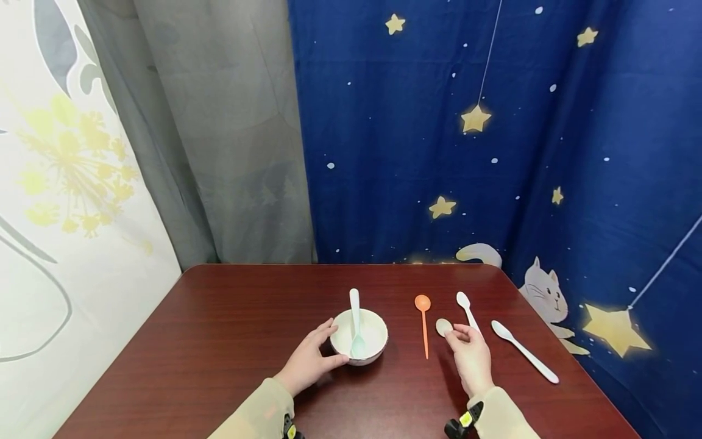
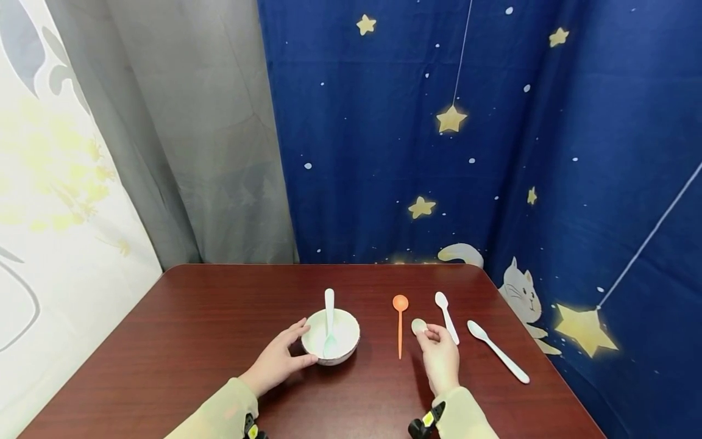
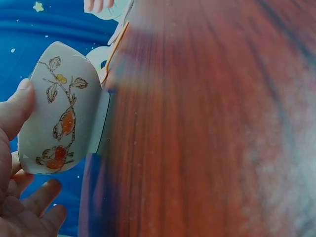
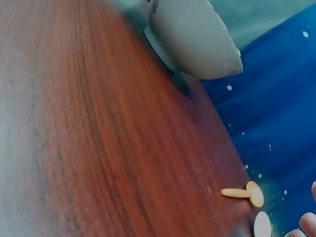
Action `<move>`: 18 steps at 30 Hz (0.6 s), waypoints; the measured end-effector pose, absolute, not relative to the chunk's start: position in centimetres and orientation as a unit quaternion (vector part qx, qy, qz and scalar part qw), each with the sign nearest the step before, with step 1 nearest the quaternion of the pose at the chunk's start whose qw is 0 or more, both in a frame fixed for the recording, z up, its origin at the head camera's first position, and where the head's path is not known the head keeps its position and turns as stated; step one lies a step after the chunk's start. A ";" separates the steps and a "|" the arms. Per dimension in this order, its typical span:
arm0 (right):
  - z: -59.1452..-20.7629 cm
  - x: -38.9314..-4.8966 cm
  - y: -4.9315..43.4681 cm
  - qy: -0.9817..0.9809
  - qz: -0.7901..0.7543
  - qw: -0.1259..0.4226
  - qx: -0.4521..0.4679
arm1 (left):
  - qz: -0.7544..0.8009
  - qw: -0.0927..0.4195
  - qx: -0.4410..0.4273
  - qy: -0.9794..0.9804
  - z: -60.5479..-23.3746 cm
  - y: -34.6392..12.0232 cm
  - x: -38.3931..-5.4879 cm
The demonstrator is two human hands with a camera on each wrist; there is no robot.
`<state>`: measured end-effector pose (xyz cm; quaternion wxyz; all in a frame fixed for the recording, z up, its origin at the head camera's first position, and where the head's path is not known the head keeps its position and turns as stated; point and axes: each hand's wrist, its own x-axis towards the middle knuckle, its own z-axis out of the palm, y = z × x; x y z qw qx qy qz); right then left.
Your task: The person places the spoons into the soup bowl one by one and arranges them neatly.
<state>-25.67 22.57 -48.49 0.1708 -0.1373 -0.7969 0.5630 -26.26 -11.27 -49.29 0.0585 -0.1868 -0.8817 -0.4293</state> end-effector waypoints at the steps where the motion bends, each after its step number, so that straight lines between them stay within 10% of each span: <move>1: -48.6 -25.7 22.6 -0.796 0.562 0.174 -0.141 | -0.430 0.058 -0.187 -0.881 -49.3 -11.3 -26.3; 18: -50.6 -24.6 24.8 -0.814 0.512 0.205 -0.183 | -0.428 0.056 -0.190 -0.882 -49.5 -11.3 -26.4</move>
